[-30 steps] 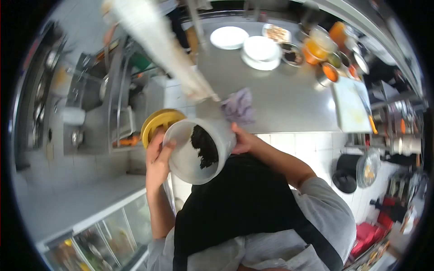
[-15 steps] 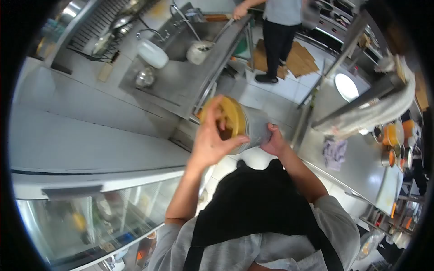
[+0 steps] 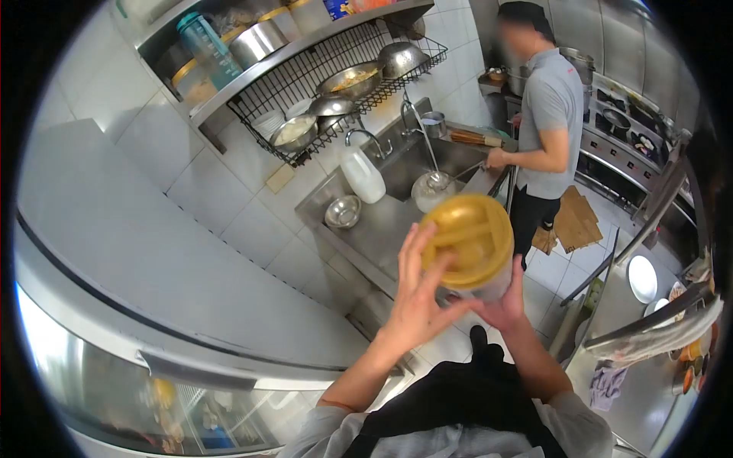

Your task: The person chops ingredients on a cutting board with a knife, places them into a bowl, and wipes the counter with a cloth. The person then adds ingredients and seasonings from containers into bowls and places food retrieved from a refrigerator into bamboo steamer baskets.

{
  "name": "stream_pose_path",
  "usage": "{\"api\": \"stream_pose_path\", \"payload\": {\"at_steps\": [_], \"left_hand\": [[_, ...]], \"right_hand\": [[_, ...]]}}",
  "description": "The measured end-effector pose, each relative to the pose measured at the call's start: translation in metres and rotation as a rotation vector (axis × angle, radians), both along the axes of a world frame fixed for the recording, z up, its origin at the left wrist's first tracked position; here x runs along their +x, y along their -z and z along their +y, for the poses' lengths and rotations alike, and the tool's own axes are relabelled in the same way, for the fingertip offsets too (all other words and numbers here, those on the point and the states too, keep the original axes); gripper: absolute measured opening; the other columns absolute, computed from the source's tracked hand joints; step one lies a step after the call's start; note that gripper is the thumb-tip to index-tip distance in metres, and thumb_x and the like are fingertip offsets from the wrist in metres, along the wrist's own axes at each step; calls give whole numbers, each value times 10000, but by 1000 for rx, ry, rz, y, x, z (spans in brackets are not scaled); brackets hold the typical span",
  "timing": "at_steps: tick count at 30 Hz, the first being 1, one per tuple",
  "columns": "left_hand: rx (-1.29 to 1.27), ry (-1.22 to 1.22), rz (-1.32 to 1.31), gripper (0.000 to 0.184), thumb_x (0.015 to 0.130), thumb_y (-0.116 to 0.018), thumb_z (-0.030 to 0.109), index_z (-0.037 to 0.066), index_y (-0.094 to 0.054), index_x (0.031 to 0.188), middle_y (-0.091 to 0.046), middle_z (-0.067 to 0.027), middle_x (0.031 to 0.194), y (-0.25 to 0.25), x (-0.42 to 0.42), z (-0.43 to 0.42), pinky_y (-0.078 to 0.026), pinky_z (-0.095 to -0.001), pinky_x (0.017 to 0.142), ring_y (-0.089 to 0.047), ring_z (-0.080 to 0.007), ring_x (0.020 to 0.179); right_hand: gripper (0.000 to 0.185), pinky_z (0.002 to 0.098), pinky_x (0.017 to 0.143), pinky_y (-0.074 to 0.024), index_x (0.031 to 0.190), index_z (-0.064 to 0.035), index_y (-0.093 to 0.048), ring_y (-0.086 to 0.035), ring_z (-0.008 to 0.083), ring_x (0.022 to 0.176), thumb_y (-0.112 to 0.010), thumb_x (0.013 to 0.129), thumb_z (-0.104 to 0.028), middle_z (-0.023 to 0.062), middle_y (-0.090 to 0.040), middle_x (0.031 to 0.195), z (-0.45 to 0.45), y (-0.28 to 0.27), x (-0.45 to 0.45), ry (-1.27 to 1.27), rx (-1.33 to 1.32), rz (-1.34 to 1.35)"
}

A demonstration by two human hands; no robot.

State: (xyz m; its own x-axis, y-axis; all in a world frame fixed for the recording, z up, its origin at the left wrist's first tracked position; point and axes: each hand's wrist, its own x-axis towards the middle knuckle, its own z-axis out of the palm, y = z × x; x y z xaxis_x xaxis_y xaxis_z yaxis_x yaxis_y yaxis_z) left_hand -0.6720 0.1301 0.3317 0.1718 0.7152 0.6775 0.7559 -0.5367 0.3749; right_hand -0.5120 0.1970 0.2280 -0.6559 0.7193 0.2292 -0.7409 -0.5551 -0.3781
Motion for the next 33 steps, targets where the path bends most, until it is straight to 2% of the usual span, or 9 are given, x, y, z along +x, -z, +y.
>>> {"api": "stream_pose_path", "payload": {"at_steps": [6,13,14,15,16,25,28,30,33], "left_hand": [[261,114,-472,691,620,-867,210,-3,-475,1147,-333,-178,1402,-77,-48,87,-419,-428,974,-427,-313,1251],[1012,-460,381,782,752,-755,442,-60,-428,1254,-366,-272,1332,-274,-159,249,-343,-415,1005,-396,-398,1204],[1196,-563,522,649,775,-729,428,-48,-520,1164,-512,-271,1202,-299,-179,279,-397,-422,955,-506,-393,1097],[1093,-625,431,637,792,-712,385,10,-461,1243,-389,-277,1311,-314,-198,305,-357,-453,1002,-420,-425,1185],[987,-684,339,650,809,-694,341,68,-402,1321,-267,-282,1419,-323,-211,326,-317,-484,1050,-335,-457,1272],[353,-954,291,622,829,-642,377,117,-421,1350,-312,-343,1375,-358,-268,425,-374,-512,1014,-399,-523,1207],[466,-1118,435,612,847,-602,296,63,-395,1374,-248,-329,1421,-356,-270,434,-343,-482,1049,-368,-469,1257],[836,-849,458,511,849,-588,247,33,-465,1296,-386,-303,1339,-351,-252,396,-358,-459,1036,-425,-443,1207],[1090,-942,410,406,822,-639,261,23,-543,1137,-554,-268,1141,-355,-236,296,-395,-443,993,-494,-409,1131]], "right_hand": [[843,565,1017,-361,1477,-120,-183,-307,326,1356,-395,875,-671,101,-242,1509,88,-47,-37,-137,355,105],[521,438,935,-460,1350,-52,-408,-465,291,1244,-560,933,-324,94,-373,1425,117,41,-16,-317,352,-517],[521,438,935,-460,1350,-52,-408,-465,291,1244,-560,933,-324,94,-373,1425,117,54,-8,-340,339,-536],[471,409,928,-466,1321,-46,-433,-485,271,1222,-549,941,-298,88,-409,1392,115,65,0,-348,316,-622],[422,381,920,-471,1292,-40,-458,-504,250,1199,-538,950,-272,81,-445,1359,111,74,10,-356,292,-708],[338,338,865,-487,1236,-43,-505,-558,225,1116,-518,958,-234,84,-542,1255,135,81,46,-215,161,-870],[321,362,849,-499,1216,-36,-518,-581,249,1079,-519,958,-225,114,-567,1227,141,84,38,-132,151,-878],[323,367,849,-503,1209,-23,-517,-590,254,1063,-521,955,-222,134,-568,1230,138,77,31,-124,142,-838],[336,372,840,-510,1204,-6,-512,-600,263,1049,-535,945,-218,149,-586,1202,133,82,22,-107,100,-856]]}}
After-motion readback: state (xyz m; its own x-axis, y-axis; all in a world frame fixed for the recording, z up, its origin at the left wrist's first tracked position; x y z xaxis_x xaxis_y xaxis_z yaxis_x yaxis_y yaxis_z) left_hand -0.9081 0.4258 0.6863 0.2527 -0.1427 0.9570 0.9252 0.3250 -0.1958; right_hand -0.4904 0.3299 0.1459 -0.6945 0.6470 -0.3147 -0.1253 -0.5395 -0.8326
